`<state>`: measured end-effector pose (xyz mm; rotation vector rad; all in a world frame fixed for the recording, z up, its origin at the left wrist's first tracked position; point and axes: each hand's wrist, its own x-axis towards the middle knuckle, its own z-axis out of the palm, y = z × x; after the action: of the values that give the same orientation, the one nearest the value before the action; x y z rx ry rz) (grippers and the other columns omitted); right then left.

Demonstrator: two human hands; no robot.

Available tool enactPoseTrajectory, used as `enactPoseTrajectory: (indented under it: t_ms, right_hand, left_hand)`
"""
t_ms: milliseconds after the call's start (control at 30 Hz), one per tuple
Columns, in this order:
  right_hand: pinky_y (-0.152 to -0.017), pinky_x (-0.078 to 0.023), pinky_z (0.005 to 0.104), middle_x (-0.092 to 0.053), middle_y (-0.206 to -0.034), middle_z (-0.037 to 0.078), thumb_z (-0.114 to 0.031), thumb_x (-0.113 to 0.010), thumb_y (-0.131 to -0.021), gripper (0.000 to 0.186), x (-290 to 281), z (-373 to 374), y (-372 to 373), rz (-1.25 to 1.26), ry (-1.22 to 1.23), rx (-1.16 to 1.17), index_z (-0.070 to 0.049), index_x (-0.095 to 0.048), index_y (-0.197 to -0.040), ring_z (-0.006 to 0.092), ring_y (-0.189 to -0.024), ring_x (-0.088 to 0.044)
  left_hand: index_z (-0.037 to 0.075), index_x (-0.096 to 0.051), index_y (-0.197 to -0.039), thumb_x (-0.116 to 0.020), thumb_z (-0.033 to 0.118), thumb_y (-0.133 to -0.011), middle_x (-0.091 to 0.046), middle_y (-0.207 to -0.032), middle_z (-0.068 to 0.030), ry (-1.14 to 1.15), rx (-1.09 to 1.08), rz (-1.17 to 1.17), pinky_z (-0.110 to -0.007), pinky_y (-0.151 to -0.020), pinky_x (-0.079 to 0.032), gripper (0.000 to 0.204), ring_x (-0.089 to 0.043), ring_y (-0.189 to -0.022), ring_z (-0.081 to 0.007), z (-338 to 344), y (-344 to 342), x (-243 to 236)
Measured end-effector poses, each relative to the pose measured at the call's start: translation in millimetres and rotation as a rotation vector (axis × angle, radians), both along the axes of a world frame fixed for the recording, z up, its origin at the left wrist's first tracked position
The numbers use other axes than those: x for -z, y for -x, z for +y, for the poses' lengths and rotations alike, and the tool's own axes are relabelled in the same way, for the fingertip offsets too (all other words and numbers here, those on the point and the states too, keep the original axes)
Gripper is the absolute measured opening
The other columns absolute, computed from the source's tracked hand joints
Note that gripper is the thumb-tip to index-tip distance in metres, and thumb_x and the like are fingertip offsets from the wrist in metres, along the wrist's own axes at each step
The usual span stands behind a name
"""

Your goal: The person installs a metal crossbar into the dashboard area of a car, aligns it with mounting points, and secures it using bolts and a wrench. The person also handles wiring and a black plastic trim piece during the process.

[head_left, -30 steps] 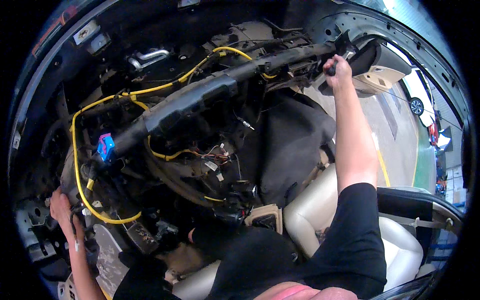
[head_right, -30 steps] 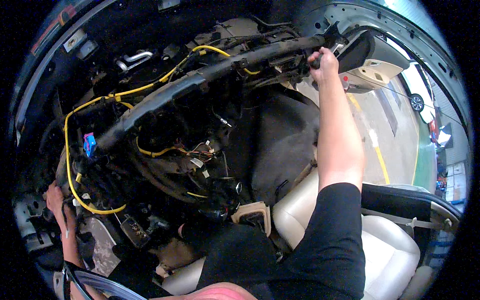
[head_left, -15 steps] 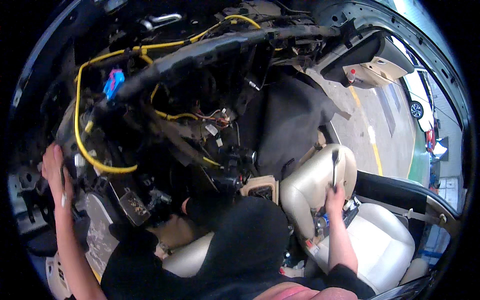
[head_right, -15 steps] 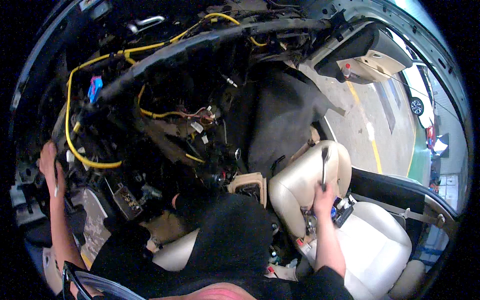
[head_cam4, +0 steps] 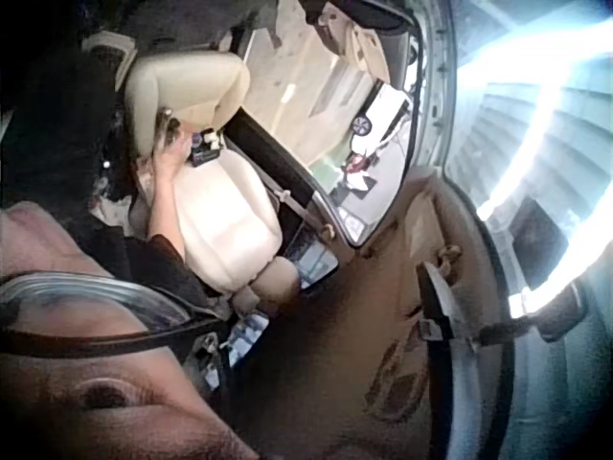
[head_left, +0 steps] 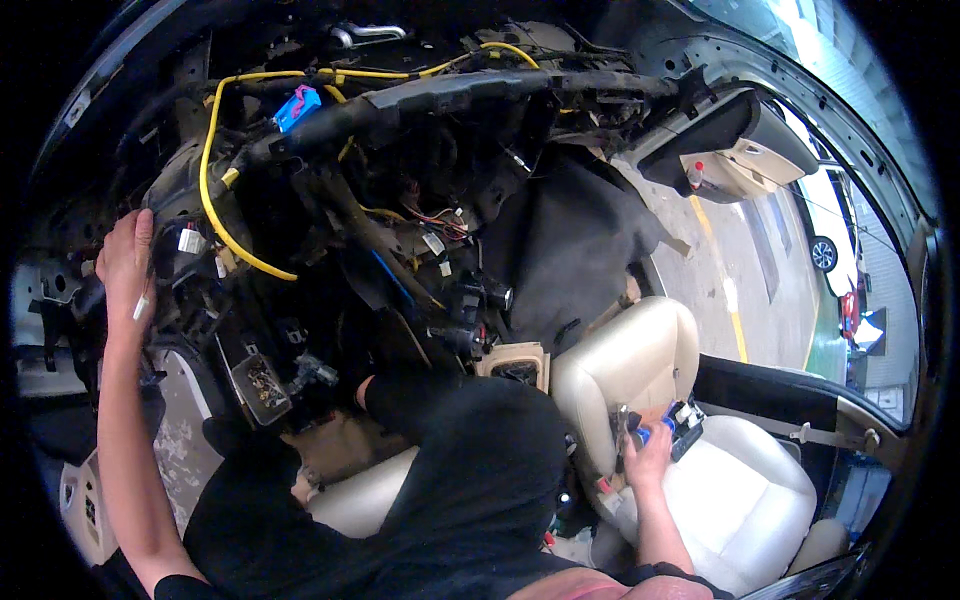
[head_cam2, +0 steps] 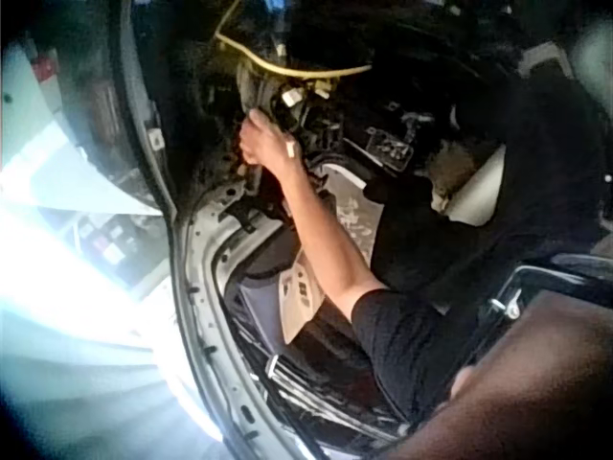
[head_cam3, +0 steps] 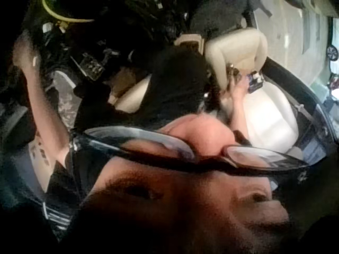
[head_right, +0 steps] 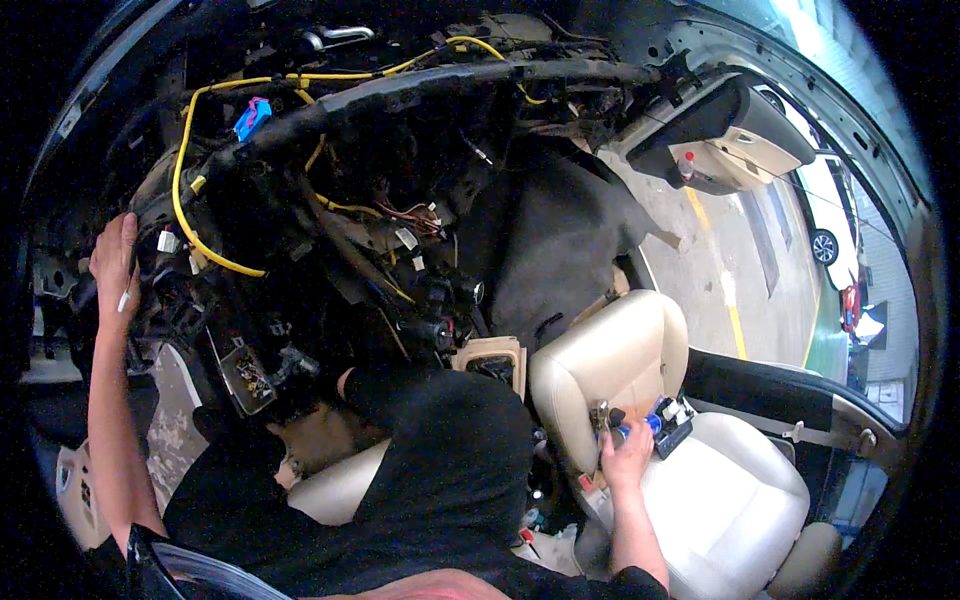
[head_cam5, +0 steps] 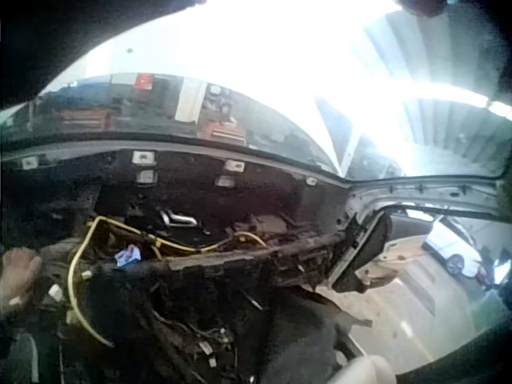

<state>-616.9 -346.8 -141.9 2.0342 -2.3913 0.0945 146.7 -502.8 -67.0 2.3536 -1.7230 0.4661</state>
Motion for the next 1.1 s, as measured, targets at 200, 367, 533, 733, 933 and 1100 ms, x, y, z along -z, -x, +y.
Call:
enactPoseTrajectory:
  t_ms: [200,367,533,733,933,1100]
  right_hand:
    - [-0.097,-0.049,0.0396,-0.063,-0.119,0.014,-0.022,-0.074,-0.091,0.043,-8.7,-140.2,-82.7,-0.687,0.102,0.021,-0.002,-0.058,-0.125,0.0277,-0.111,-0.061]
    - [-0.098,-0.048,0.0326,-0.063,-0.127,0.011,-0.033,-0.066,-0.099,0.047,-37.4,-314.7,-154.0,-1.32,0.11,0.063,-0.002,-0.057,-0.134,0.019,-0.116,-0.06]
    - [-0.097,-0.048,0.0314,-0.063,-0.119,0.01,-0.018,-0.064,-0.1,0.027,-53.6,-405.7,-221.8,-1.285,0.399,-0.262,-0.001,-0.06,-0.121,0.0164,-0.108,-0.059]
    - [-0.094,-0.048,0.035,-0.06,-0.11,0.015,0.007,-0.063,-0.08,0.029,-67.8,-360.7,-330.0,-1.057,0.721,-0.761,-0.002,-0.06,-0.107,0.0264,-0.103,-0.058]
    - [-0.09,-0.052,0.0427,-0.063,-0.111,0.013,-0.001,-0.071,-0.08,0.028,-44.0,-314.5,-357.5,-0.993,0.693,-0.76,-0.008,-0.06,-0.105,0.0314,-0.102,-0.065]
    - [-0.093,-0.052,0.0429,-0.062,-0.112,0.015,-0.002,-0.066,-0.083,0.024,-33.0,-285.5,-380.0,-1.053,0.691,-0.643,-0.008,-0.057,-0.105,0.0315,-0.104,-0.063]
  left_hand:
    - [0.0,-0.06,-0.128,-0.032,0.041,-0.111,-0.061,-0.128,-0.0243,-0.108,-0.096,0.18,-0.047,-0.107,-0.038,0.053,-0.054,-0.12,-0.0415,-9.6,-22.1,-15.7]
    - [-0.001,-0.058,-0.127,-0.041,0.03,-0.108,-0.059,-0.126,-0.0221,0.003,0.009,-0.033,-0.045,-0.105,-0.039,0.04,-0.052,-0.118,-0.0415,2.7,-51.5,19.3]
    - [0.001,-0.055,-0.126,-0.039,0.031,-0.108,-0.055,-0.122,-0.0212,-0.001,0.024,0.144,-0.045,-0.105,-0.036,0.039,-0.049,-0.117,-0.0407,1.3,-35.8,18.8]
    - [-0.002,-0.051,-0.13,-0.032,0.05,-0.107,-0.052,-0.127,-0.0233,-0.143,-0.018,0.151,-0.045,-0.109,-0.033,0.06,-0.046,-0.121,-0.0409,18.2,-33.4,-7.6]
    - [-0.003,-0.047,-0.135,-0.027,0.057,-0.106,-0.048,-0.128,-0.0249,-0.189,-0.014,0.215,-0.049,-0.11,-0.03,0.069,-0.043,-0.123,-0.0403,9.1,-12.3,-13.3]
    - [-0.002,-0.045,-0.145,-0.039,0.047,-0.103,-0.047,-0.143,-0.0257,-0.258,-0.091,0.253,-0.049,-0.117,-0.027,0.065,-0.038,-0.138,-0.0417,15.6,-34.3,-5.6]
